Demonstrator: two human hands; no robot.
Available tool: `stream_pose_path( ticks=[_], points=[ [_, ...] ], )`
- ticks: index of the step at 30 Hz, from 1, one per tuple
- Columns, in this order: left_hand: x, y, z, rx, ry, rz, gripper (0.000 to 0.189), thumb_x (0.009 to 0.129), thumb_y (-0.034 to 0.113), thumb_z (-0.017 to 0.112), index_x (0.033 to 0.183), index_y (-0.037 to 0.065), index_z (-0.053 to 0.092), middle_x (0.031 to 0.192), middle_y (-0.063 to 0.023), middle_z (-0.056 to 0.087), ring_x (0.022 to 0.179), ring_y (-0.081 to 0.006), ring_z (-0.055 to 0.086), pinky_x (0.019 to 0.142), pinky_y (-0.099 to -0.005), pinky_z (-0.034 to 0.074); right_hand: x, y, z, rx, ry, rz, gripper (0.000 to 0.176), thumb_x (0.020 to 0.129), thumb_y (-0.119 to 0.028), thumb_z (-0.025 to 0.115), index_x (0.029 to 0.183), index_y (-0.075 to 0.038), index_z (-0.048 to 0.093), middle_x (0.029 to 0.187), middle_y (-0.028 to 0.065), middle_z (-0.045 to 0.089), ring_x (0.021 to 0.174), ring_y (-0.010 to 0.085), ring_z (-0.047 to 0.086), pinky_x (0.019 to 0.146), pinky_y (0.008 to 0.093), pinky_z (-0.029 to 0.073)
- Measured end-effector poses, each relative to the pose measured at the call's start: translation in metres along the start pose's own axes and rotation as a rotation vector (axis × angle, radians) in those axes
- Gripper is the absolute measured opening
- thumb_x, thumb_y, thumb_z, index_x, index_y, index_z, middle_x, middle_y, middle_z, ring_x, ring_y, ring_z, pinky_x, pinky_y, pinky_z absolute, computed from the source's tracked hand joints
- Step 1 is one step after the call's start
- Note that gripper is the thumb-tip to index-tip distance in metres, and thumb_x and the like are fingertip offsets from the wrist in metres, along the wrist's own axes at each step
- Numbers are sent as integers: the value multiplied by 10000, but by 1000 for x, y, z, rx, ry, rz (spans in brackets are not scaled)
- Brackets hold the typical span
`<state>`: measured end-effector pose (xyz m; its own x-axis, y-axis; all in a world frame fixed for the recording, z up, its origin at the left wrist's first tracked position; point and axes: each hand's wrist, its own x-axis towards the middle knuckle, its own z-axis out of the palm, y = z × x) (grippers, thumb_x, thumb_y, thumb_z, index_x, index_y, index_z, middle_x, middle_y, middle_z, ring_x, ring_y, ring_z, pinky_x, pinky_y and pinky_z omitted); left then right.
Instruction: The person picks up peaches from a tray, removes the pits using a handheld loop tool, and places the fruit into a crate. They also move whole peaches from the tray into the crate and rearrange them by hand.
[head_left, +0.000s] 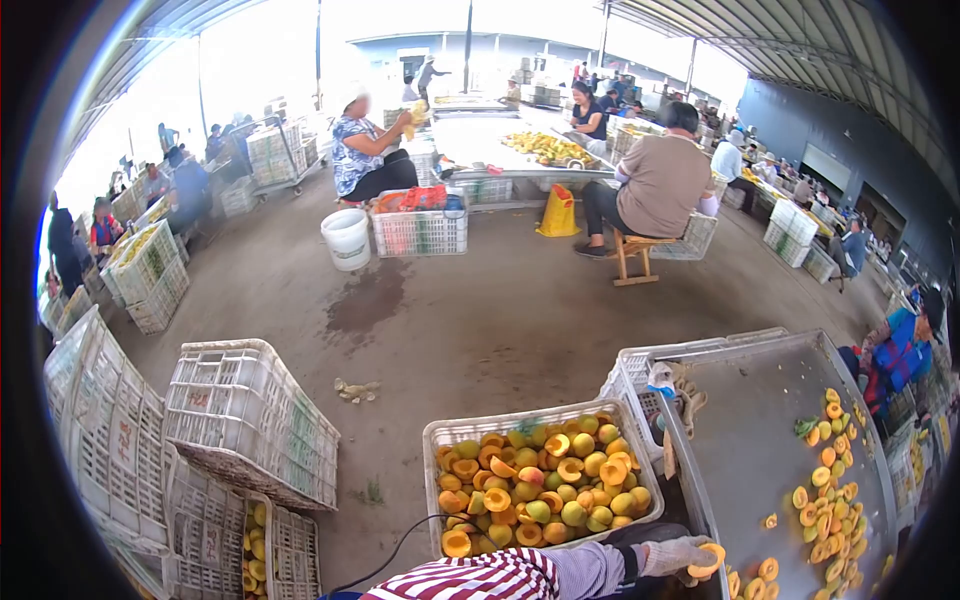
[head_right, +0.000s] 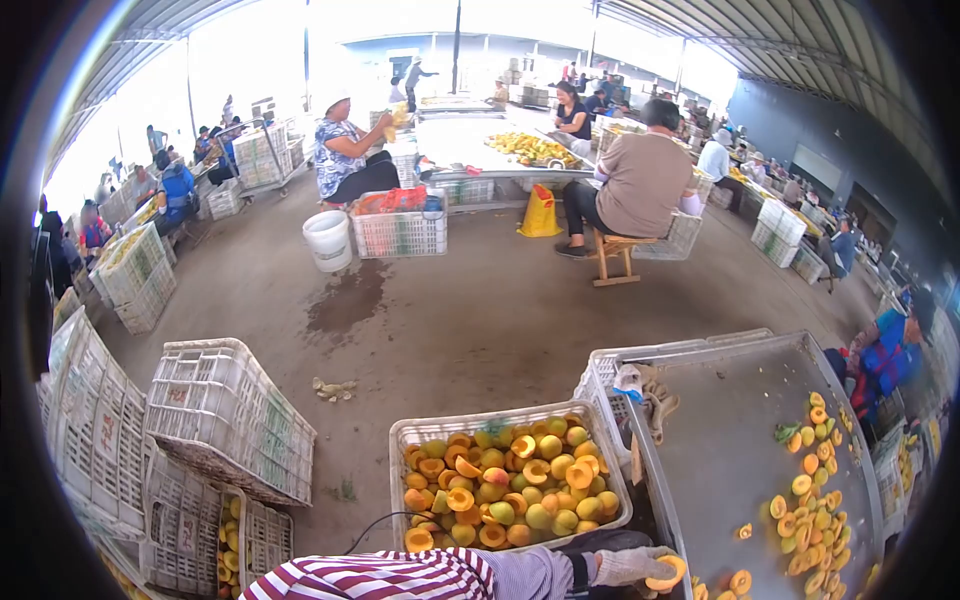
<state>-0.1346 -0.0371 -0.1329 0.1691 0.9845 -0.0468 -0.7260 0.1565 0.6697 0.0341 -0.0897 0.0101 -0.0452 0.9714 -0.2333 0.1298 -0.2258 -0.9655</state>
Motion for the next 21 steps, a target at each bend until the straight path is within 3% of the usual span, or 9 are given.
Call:
stream_pose_path(
  ticks=[5, 7, 8, 9, 11, 12, 15, 16, 21],
  points=[
    [-34, 64, 22, 78, -25, 26, 308, 960, 309, 658, 1133, 55, 635, 902, -50, 674, 763, -134, 650, 647, -260, 538, -33, 21, -43, 80, 89, -9, 248, 1012, -251, 564, 1136, -56, 656, 808, 2, 638, 575, 82, 530, 526, 208, 429],
    [-61, 110, 58, 650, 176, 136, 419, 927, 349, 700, 1217, 63, 602, 902, -47, 672, 772, -109, 647, 646, -258, 540, -53, 25, -59, 136, 79, -7, 243, 1008, -249, 578, 1135, -53, 648, 795, 0, 632, 575, 78, 524, 529, 209, 425],
    [-81, 150, 91, 985, 154, 18, 469, 913, 393, 698, 1259, 97, 585, 937, -90, 698, 784, -186, 693, 665, -330, 566, -54, 27, -55, 180, 49, 1, 240, 1005, -247, 593, 1135, -51, 639, 782, -3, 626, 573, 74, 518, 532, 210, 419],
    [-78, 146, 78, 1698, 185, 426, 459, 890, 393, 673, 1238, 111, 575, 967, -157, 701, 812, -356, 704, 690, -478, 572, -43, 55, -70, 151, 90, 8, 340, 965, -240, 588, 1245, -47, 586, 686, 3, 616, 394, 91, 450, 353, 225, 334],
    [-94, 172, 105, 2007, 200, 389, 525, 871, 399, 675, 1305, 119, 577, 1045, -177, 713, 913, -371, 703, 762, -451, 573, -53, 42, -73, 202, -31, 83, 330, 922, -158, 603, 1214, -9, 572, 713, 52, 602, 453, 126, 476, 417, 234, 357],
    [-93, 172, 102, 1918, 185, 494, 531, 887, 383, 666, 1322, 93, 571, 1048, -176, 716, 940, -317, 716, 780, -426, 576, -61, 30, -61, 266, -44, 65, 237, 937, -120, 565, 1143, -3, 566, 709, 41, 586, 522, 115, 482, 489, 232, 364],
    [-95, 157, 115, 424, 90, -159, 482, 942, 343, 654, 1310, 40, 581, 1126, -142, 700, 946, -217, 712, 742, -310, 584, -70, 21, -57, 257, -189, 95, 246, 908, -132, 581, 1112, 6, 578, 781, 33, 587, 664, 108, 549, 614, 249, 449],
    [-98, 141, 126, 200, 48, -144, 509, 945, 347, 663, 1337, 42, 553, 1191, -157, 671, 968, -231, 704, 723, -285, 579, -71, 22, -58, 194, -217, 45, 247, 894, -133, 636, 1099, 2, 609, 792, 36, 619, 690, 106, 571, 641, 260, 469],
    [-79, 71, 154, 200, 15, -59, 559, 1008, 442, 576, 1366, 19, 501, 1249, -157, 628, 1027, -239, 676, 784, -325, 577, -73, -6, -60, -166, -247, -91, 256, 851, -170, 730, 1048, -25, 655, 680, 90, 626, 618, 141, 610, 610, 311, 497]
  ],
)
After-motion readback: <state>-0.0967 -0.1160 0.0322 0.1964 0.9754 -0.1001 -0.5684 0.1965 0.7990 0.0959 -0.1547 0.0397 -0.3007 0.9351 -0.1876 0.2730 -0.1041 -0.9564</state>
